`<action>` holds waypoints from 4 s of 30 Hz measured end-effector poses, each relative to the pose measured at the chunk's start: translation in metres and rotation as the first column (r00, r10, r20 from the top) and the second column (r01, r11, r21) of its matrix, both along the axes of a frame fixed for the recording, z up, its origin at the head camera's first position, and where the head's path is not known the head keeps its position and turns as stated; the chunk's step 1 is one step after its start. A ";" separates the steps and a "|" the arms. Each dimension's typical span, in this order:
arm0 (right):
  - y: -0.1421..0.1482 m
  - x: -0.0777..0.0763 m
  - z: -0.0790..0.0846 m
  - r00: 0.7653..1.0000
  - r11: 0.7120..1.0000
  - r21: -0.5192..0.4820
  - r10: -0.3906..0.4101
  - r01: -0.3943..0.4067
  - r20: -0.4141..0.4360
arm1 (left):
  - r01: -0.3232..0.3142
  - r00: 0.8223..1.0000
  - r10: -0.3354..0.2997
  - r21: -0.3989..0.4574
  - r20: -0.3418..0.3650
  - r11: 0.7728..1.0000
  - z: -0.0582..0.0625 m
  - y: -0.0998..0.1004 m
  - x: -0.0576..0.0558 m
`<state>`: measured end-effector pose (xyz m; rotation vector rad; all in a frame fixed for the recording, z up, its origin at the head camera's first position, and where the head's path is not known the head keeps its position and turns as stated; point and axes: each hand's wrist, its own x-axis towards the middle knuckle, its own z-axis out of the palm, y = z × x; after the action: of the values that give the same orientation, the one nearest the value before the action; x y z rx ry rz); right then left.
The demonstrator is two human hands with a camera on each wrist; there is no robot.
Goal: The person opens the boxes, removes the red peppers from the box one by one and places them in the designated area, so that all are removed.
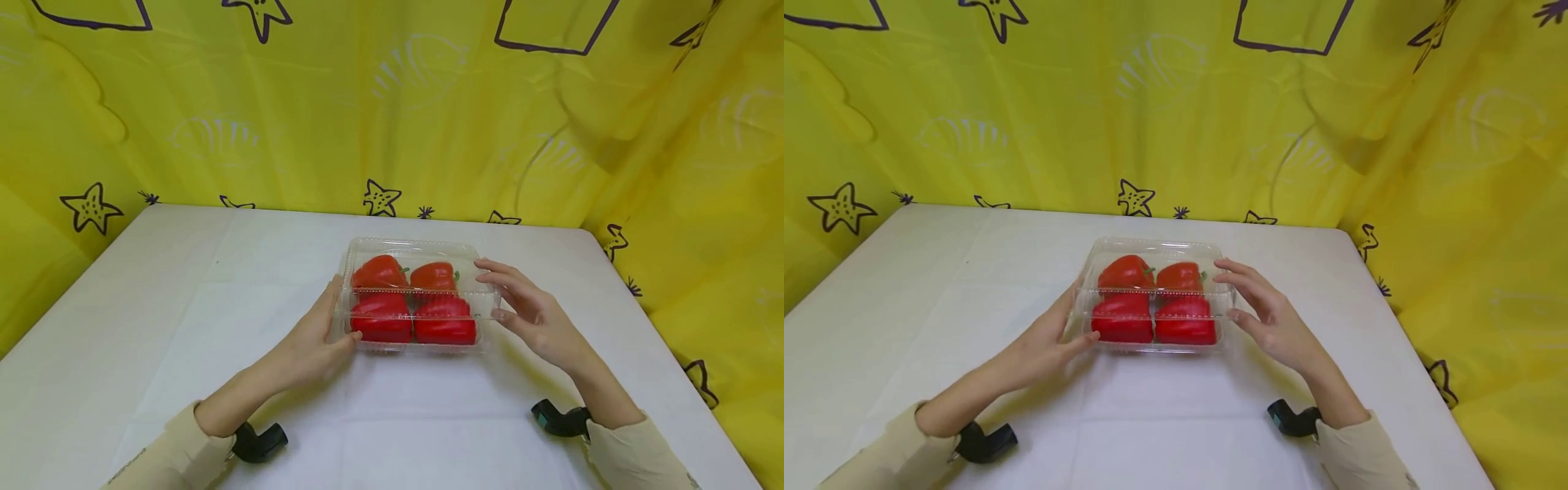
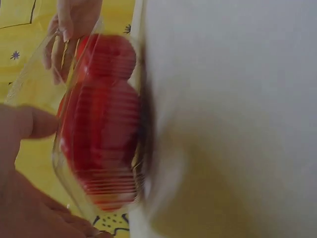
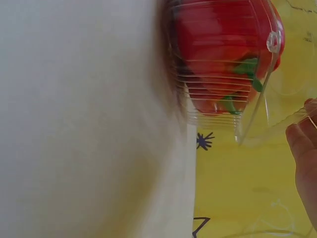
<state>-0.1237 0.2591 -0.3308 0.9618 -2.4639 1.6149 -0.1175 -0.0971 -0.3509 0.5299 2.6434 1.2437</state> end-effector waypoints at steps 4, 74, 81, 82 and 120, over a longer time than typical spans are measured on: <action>0.000 -0.003 0.006 1.000 1.000 0.000 0.000 0.000 -0.002 | 0.035 0.998 -0.043 -0.169 -0.043 0.985 0.005 -0.002 -0.007; -0.012 -0.062 -0.007 0.797 0.919 -0.342 0.054 0.196 0.601 | 0.078 0.989 -0.133 -0.563 -0.058 0.823 0.033 0.011 -0.005; -0.010 -0.057 -0.002 0.835 0.978 -0.113 -0.089 0.178 0.542 | 0.069 0.991 -0.120 -0.555 -0.056 0.829 0.030 0.010 -0.009; -0.010 -0.056 -0.001 0.844 0.982 -0.063 -0.118 0.177 0.523 | 0.069 0.992 -0.118 -0.552 -0.054 0.831 0.030 0.009 -0.010; -0.044 -0.020 0.038 0.983 0.912 0.389 -0.170 0.130 0.068 | 0.038 0.984 -0.122 -0.524 -0.127 0.851 0.024 0.008 -0.012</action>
<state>-0.1442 0.2152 -0.2924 0.7091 -2.9106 1.1839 -0.1295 -0.0894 -0.3270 0.6484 2.8804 0.4291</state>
